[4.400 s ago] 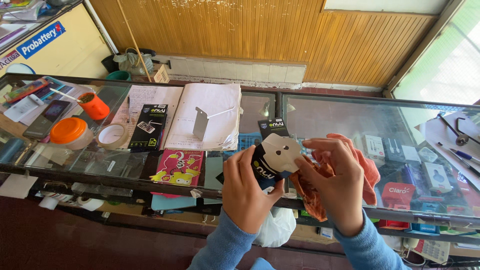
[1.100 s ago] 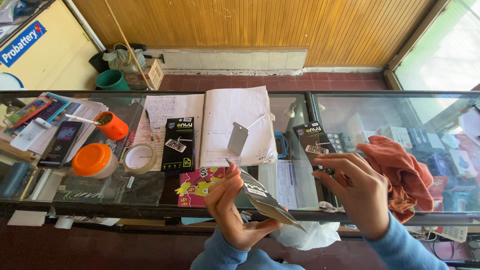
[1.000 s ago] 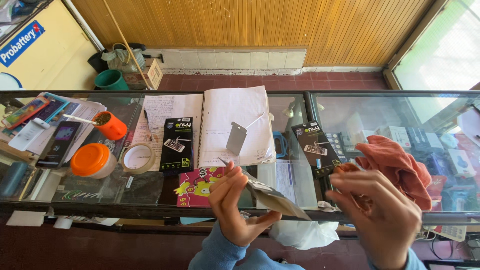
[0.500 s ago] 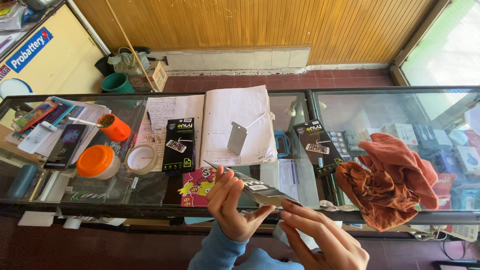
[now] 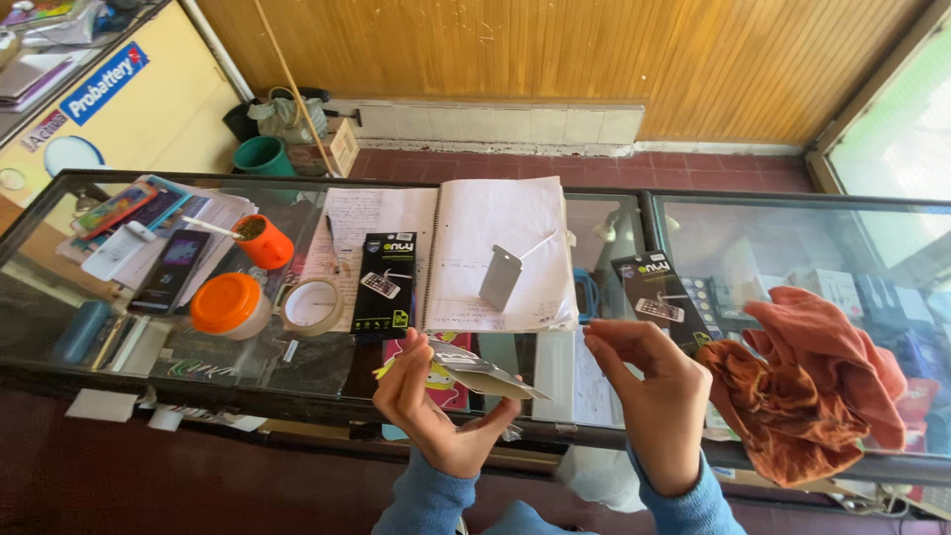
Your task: The person opens a cardboard box for a mobile phone screen protector, removes a white protective sleeve, and then slides the sleeve back into the box.
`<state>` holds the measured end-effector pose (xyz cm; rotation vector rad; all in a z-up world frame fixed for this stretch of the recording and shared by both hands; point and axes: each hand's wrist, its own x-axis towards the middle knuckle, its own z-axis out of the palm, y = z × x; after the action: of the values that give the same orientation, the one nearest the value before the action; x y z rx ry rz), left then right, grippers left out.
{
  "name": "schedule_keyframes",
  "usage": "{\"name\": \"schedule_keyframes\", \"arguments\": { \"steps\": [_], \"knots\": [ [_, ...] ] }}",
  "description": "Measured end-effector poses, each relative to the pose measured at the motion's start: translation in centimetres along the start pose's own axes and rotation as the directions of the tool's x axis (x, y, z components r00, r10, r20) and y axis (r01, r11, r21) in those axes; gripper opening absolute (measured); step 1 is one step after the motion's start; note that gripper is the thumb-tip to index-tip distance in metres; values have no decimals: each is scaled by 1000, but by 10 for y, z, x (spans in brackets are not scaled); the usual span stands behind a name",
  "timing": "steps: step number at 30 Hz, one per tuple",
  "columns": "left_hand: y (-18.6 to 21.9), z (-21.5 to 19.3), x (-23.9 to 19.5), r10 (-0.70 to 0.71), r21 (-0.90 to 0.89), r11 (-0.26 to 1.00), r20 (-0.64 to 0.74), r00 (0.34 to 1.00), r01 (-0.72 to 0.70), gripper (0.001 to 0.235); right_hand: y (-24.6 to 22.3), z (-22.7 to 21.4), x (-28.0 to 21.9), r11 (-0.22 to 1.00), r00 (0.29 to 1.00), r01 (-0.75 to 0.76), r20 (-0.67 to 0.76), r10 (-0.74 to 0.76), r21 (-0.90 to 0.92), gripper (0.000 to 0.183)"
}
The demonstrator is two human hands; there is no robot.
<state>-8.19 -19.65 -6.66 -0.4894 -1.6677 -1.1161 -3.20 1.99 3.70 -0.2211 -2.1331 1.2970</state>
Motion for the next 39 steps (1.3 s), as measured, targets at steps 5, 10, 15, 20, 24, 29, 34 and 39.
{"name": "schedule_keyframes", "arguments": {
  "steps": [5,10,15,20,24,29,34,39],
  "knots": [
    [-4,-1,8,28,54,998,-36,999,-26,107,-26,-2,-38,907,967,245,-158,-202,343,20],
    [-22,6,-6,143,107,984,9,990,-143,98,-46,-8,-51,869,891,424,55,-451,255,26],
    [-25,23,-16,301,174,936,64,952,-307,83,-35,20,-56,924,929,369,31,-368,-100,27],
    [-23,30,-14,396,310,826,275,876,-471,58,-22,33,-41,988,987,139,-87,-133,71,13],
    [-14,40,-17,334,408,797,319,887,-446,54,18,46,-18,928,988,-54,-118,104,368,20],
    [-45,42,-59,307,222,908,226,925,-356,107,84,56,10,464,875,-391,165,454,795,26],
    [-16,38,-13,-106,-196,971,151,983,135,111,125,52,13,147,720,-619,483,498,771,31],
    [-23,48,23,-134,-490,590,725,676,642,138,141,50,-7,-41,596,-745,693,405,665,36]
  ]
}}
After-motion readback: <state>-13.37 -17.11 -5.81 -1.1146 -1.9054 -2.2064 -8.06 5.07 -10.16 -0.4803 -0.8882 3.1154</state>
